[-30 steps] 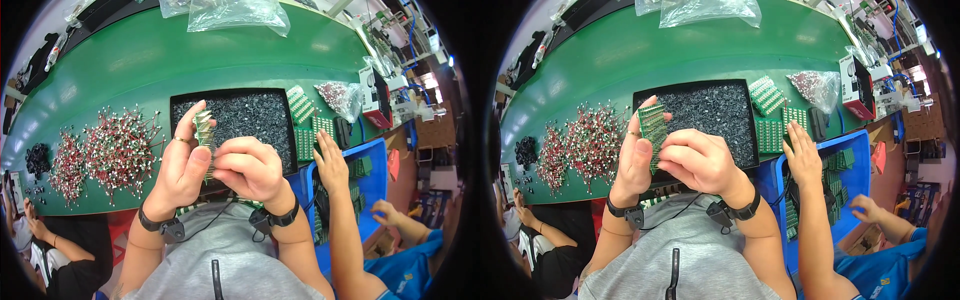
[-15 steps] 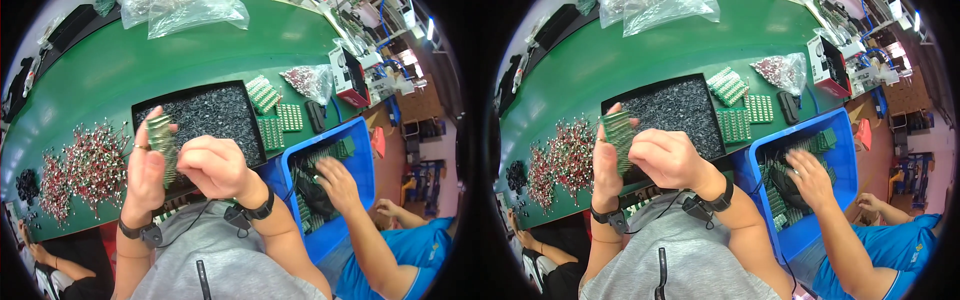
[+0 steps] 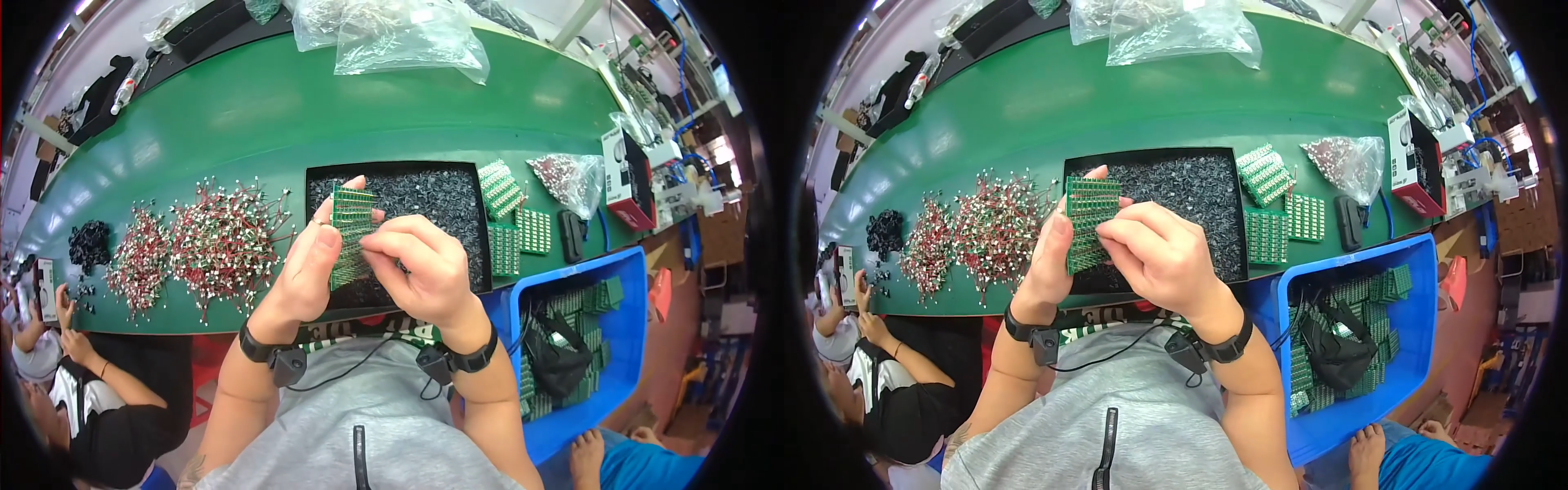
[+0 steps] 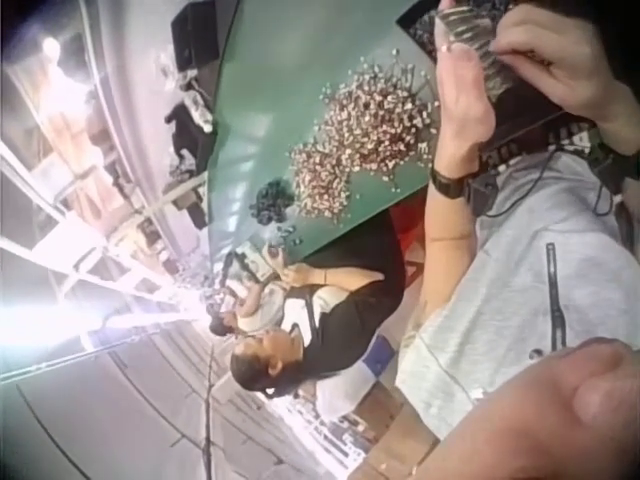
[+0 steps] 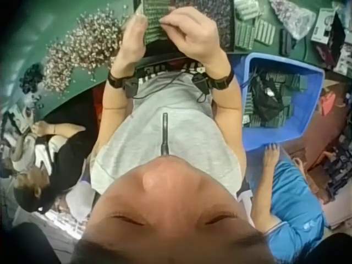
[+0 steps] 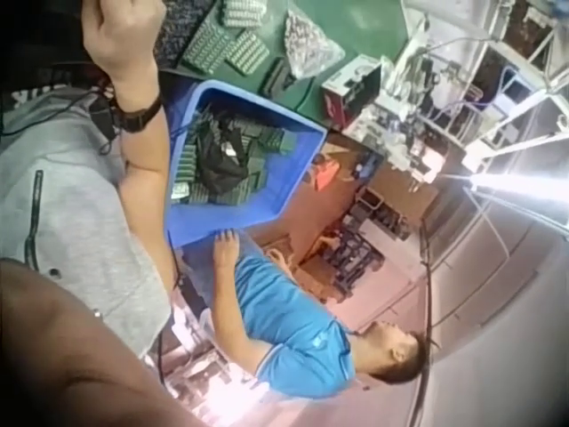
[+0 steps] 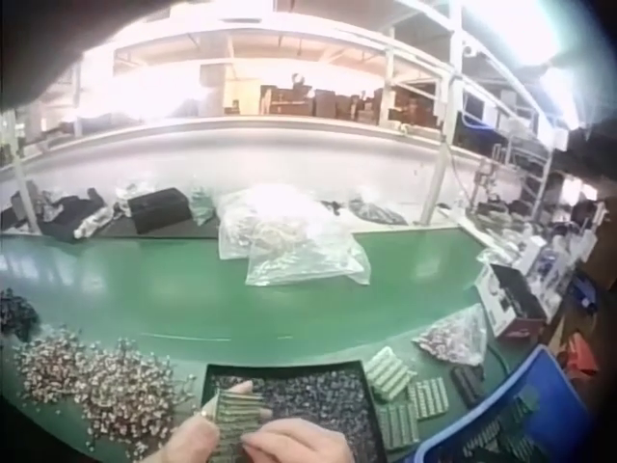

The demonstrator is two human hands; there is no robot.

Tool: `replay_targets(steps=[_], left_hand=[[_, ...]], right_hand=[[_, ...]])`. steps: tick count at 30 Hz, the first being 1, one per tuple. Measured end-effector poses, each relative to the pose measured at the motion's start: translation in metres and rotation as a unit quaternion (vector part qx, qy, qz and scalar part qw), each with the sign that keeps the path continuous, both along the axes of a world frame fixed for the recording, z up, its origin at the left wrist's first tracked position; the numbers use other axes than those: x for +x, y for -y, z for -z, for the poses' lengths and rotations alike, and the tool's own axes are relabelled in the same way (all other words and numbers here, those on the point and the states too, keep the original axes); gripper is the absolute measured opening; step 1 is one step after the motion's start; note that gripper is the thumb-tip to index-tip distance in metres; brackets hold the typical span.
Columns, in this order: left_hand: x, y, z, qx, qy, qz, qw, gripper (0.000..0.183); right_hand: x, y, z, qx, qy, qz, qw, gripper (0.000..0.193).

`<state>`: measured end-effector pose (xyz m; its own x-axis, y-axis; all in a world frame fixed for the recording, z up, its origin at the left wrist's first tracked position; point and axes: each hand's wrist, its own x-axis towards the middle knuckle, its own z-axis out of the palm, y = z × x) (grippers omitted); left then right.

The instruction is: The person picks up a circuit board and inserts small components into the holes by hand. After filling the board, the person places it into a blue bin and picks up another circuit board to repeat the process.

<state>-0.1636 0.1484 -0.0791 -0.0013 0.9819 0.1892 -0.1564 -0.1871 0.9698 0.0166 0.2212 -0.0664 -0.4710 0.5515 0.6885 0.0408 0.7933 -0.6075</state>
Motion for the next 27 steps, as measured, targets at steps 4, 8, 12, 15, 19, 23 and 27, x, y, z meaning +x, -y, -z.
replay_targets(steps=[4, 8, 12, 15, 19, 23, 27], left_hand=[[0.001, 0.001, -0.003, -0.007, -0.004, 0.004, 1.0, 0.081], [0.0, 0.002, -0.002, 0.0, -0.026, 0.003, 1.0, 0.079], [0.002, 0.002, -0.006, -0.006, -0.056, 0.005, 0.998, 0.075], [-0.001, 0.002, -0.004, 0.006, -0.077, 0.01, 0.997, 0.074], [0.003, 0.003, -0.01, 0.016, -0.076, 0.011, 0.997, 0.073], [0.003, 0.002, -0.013, 0.015, -0.098, 0.006, 0.995, 0.075], [0.006, 0.004, -0.008, -0.024, -0.033, 0.009, 0.999, 0.078]], right_hand=[[-0.001, 0.002, -0.002, 0.013, -0.013, -0.012, 1.0, 0.022], [-0.001, 0.001, -0.001, 0.037, 0.006, -0.027, 0.999, 0.02], [0.001, 0.002, -0.006, 0.022, 0.014, -0.049, 0.998, 0.018], [0.004, 0.004, -0.007, 0.008, 0.036, -0.043, 0.998, 0.017], [0.004, 0.002, -0.001, -0.015, 0.024, -0.057, 0.998, 0.016], [0.003, 0.004, 0.0, -0.009, 0.022, -0.039, 0.999, 0.016], [0.006, 0.0, 0.005, 0.025, -0.033, -0.03, 0.999, 0.017]])
